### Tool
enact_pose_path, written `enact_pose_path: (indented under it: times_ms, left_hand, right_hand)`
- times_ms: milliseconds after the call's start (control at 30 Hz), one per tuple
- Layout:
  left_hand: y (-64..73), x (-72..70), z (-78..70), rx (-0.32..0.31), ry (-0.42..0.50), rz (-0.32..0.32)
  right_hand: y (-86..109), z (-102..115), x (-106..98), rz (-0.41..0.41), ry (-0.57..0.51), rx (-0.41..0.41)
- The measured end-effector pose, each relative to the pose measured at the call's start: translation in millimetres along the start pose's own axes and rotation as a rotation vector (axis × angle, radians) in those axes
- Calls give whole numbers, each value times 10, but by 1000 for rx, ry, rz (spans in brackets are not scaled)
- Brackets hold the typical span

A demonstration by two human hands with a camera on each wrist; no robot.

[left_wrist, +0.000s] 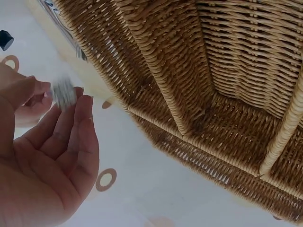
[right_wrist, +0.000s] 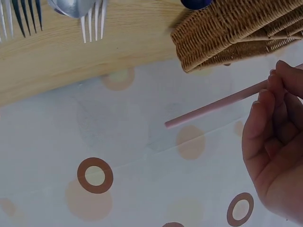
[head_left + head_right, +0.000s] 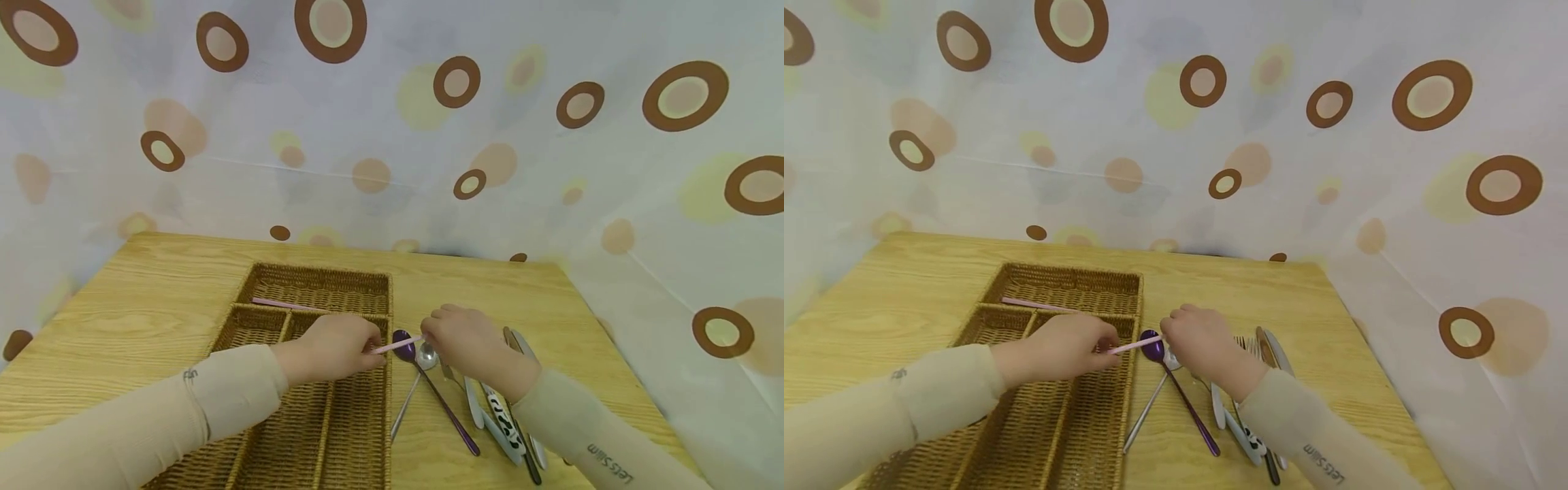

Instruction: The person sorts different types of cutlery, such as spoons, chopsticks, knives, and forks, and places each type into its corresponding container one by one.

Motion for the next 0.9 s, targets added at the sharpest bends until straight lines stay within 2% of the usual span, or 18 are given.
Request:
enact_pose_path:
  times_ms: [67, 167, 367, 533, 667, 767, 900]
  left_hand:
    - [-17, -4, -7, 4, -18, -13]
    - [-37, -20, 2, 11, -53, -49]
    - [-78, -76, 72, 8, -103, -113]
    - [-122, -195, 183, 9, -161, -152]
    - [-153, -298, 382, -10, -205, -180]
    - [-179, -356, 584, -43, -224, -178]
    - [-205, -406, 877, -114, -204, -150]
  right_hand:
    - [-33, 14, 1, 41, -15, 40]
    - [-73, 32, -18, 43, -32, 64]
    - [-123, 53, -53, -17, -45, 58]
    - [-147, 65, -80, -100, -27, 27]
    - [-122, 0, -93, -134, -5, 41]
    - [-67, -97, -93, -130, 5, 74]
    - [35, -259, -90, -122, 1, 136]
Point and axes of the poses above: each hand's wrist, its own y-axis away from the middle knuckle, its own x-axis out of the palm, z = x × y, the point moved 6 cm from there along -y, towards the middle knuckle, and after that the axes turned 3 degrees about y, right-handed, at the moved point
